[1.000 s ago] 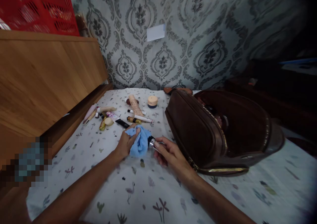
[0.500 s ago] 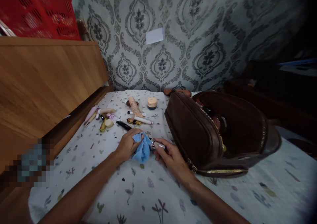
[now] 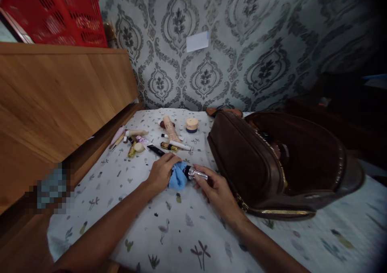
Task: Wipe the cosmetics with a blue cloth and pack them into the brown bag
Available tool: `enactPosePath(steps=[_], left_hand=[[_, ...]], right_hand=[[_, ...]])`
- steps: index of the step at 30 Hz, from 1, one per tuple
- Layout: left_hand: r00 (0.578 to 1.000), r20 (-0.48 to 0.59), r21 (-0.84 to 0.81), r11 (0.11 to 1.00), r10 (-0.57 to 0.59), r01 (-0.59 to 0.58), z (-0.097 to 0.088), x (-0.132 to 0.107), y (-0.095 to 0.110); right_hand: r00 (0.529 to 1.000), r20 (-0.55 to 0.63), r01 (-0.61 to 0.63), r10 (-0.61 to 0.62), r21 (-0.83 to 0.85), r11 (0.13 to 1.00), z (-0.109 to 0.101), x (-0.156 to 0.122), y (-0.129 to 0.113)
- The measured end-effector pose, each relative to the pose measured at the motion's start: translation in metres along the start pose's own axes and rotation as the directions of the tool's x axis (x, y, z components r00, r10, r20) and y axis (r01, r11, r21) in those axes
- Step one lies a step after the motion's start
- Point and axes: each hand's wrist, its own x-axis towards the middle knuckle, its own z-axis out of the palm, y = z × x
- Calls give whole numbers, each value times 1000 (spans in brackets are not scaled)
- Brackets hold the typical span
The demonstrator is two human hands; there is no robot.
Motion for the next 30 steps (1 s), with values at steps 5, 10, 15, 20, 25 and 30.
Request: enactPosePath(steps=[5,10,15,20,25,30], left_hand=[[1000,-25,103,994,-18,20,-1,1,-4],[999,-12,66,997,-45,46,-2,3,-10],[997,66,-58,998,42,-38,-9,5,-20],[948,274,-186,976,160,-111,-18,7,-36],[920,319,-240,958,229,-156,-17,3,-40],[938,266,-224,961,220,-162,-16,-3,-31]], right_hand=[[1000,12,17,-18,8,1000,0,0,-1],[1000,11,24,-24,14,1000,0,0,2],[998,-11,69,-69,17,997,-1,-2,0],[998,-24,57,-57,-2,998,-2,-3,0],[999,-34,33,-33,-2,999,-3,-3,1],[998,-48,30,-30,12,999,-4,-3,-3]])
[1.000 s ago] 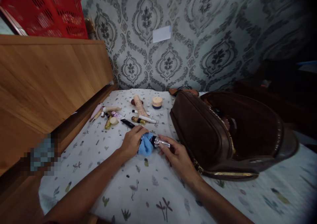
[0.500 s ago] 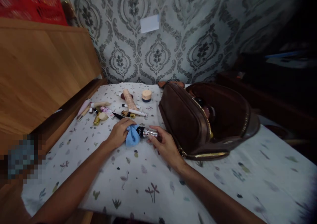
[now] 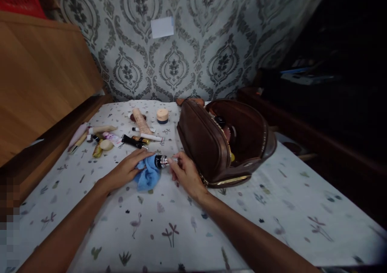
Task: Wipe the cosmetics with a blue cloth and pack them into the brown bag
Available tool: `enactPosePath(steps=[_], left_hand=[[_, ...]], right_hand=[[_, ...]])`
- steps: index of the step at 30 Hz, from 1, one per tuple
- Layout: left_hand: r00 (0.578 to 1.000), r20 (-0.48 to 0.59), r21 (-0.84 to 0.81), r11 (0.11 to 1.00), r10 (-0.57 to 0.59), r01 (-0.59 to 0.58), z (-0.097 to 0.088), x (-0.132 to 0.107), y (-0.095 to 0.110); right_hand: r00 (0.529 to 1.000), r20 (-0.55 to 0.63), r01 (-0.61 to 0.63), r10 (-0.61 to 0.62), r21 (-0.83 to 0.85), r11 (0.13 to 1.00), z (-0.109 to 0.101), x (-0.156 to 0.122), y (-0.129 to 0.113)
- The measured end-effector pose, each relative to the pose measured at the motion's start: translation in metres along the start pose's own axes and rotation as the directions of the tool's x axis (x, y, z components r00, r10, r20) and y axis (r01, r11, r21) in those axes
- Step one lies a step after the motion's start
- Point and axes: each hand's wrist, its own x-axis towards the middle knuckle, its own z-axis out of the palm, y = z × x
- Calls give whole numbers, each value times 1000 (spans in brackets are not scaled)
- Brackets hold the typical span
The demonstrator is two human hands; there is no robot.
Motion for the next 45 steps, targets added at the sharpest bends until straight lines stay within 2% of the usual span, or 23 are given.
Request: enactPosePath(steps=[7,14,20,26,31,37,40,45], left_hand=[[999,-29,122,992,-38,41,-1,4,20],[999,-14,146,989,-32,33,4,0,9],[995,-96,176,983,-31,47,8,2,10],[994,-109,227,973,-14,39,9,-2,11],[978,-198,326,945,73,-5,13,-5,4],[948,-249,424,903,196,-75,18,-4,-3],[957,-246,408,912,151,-39,21,-3,-3],[988,-150,263,961,-48,86,20,0,0]], right_hand=[[999,-3,-51,51,4,999,1,-1,-4],[999,-3,37,-37,14,999,0,0,-2],[999,39,18,-20,53,998,-1,1,1],[1000,21,-13,12,62,998,2,0,-1],[999,33,-18,15,89,996,0,-3,-6],[999,39,-29,23,149,988,-3,-2,-8],[999,37,-24,17,193,981,-3,-2,-8],[998,-2,64,-65,174,983,-3,-5,-11]])
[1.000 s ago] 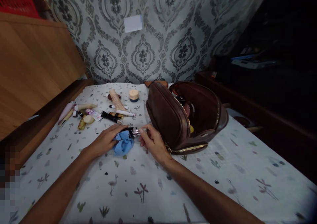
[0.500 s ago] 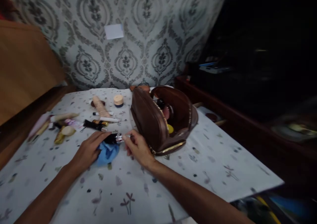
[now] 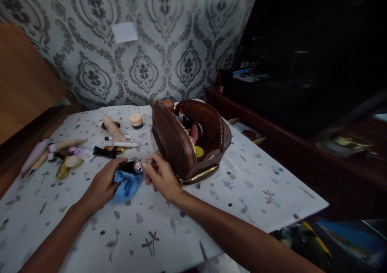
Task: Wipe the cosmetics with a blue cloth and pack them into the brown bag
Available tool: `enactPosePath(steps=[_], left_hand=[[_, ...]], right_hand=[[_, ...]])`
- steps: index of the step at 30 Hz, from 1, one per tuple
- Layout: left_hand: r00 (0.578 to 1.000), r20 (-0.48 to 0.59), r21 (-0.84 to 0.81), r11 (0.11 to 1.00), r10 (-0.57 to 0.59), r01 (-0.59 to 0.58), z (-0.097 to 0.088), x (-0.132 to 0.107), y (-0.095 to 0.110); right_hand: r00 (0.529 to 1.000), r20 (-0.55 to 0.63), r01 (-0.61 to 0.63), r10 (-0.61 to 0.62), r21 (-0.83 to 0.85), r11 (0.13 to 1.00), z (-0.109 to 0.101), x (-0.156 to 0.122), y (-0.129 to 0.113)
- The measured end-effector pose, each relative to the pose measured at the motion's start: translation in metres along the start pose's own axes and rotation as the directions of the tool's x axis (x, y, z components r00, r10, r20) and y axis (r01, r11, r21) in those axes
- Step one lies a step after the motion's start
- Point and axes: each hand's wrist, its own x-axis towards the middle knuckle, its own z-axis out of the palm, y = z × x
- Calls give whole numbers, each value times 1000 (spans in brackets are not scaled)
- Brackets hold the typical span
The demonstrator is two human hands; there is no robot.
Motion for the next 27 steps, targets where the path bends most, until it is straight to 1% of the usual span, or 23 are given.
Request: enactPosePath(steps=[1,3,8,10,16,18,21,22,24,27], left_hand=[[1000,21,-23,1000,-8,9,-1,0,1],[1000,24,-48,999,4,-3,-2,0,2],[997,-77,-9,1000,17,-18,0,-3,6],[995,-97,8,1000,24,-23,0,-3,6],[999,-36,-20,999,27,-28,-6,1,11],[999,-29,-50,998,21,-23,-9,3,16],[999,-42,-94,995,16,-20,-10,5,24],[998,-59,-100,995,11,-17,-10,5,26],[991,-129,-87,996,-23,12,-10,6,31],[953,-280,-58,993,-113,101,-10,6,37]], right_hand=[[1000,-1,11,-11,-13,1000,0,0,0],[1000,3,19,-19,-24,1000,0,0,0],[1000,12,-1,1,12,1000,0,4,5],[1000,4,-21,21,27,999,0,5,7],[998,-8,-57,58,61,997,1,6,8],[999,7,-40,40,44,998,1,4,7],[998,58,19,-19,-9,1000,2,0,3],[996,76,40,-38,-29,999,2,-1,2],[992,102,78,-71,-71,994,2,-4,-1],[985,139,123,-102,-149,981,3,-8,-5]])
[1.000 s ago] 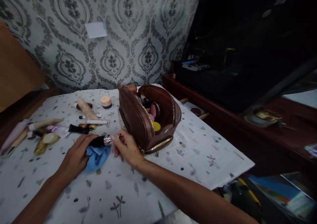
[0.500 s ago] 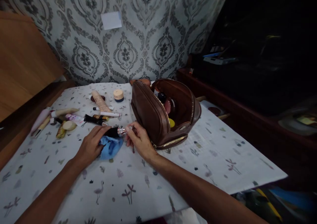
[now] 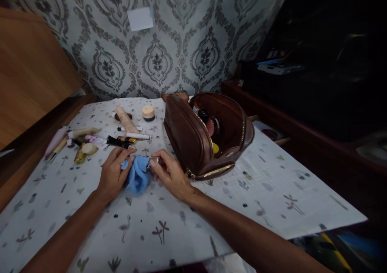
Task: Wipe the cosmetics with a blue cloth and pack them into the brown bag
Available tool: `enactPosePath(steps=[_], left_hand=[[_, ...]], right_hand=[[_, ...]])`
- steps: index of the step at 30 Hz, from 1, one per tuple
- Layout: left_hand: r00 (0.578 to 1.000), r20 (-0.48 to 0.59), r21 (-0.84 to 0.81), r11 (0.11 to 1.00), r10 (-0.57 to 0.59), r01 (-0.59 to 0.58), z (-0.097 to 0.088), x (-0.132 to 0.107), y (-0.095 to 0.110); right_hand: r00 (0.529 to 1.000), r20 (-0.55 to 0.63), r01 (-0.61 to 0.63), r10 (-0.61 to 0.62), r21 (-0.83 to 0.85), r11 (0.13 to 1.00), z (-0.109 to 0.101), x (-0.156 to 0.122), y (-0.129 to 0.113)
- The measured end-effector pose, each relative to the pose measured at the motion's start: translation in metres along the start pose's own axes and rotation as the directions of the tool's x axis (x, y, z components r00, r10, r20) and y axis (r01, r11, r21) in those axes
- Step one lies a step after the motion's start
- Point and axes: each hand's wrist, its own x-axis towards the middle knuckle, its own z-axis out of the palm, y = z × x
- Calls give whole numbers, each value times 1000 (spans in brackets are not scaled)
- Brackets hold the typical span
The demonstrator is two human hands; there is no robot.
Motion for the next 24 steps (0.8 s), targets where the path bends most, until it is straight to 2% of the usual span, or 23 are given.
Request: enactPosePath(steps=[4,7,9,11,13,15,17,20,24], left_hand=[[985,-160,-51,997,-69,61,-2,1,7],[982,-185,-113,993,-38,17,-3,0,12],[991,-130,-126,990,40,-56,-2,-2,14],[986,-11,-105,980,168,-168,1,-4,15],[950,108,-46,956,293,-289,7,-7,14],[921,172,40,932,349,-361,13,-8,11],[920,193,115,924,340,-366,17,-8,3],[938,252,181,940,239,-288,14,-6,-11],[925,358,167,966,129,-199,2,0,-25]], right_hand=[[994,47,105,-100,-112,988,0,-3,-4],[987,50,157,-150,-168,973,0,-4,-4],[991,21,137,-135,-159,978,0,-4,-4],[994,0,108,-109,-130,986,0,-3,-5],[995,-9,100,-102,-134,986,0,-3,-5],[994,-13,103,-106,-162,981,0,-3,-6],[994,-14,106,-110,-168,980,-1,-3,-6],[995,-19,92,-95,-139,986,-1,-2,-4],[997,-33,71,-75,-119,990,-1,-1,-2]])
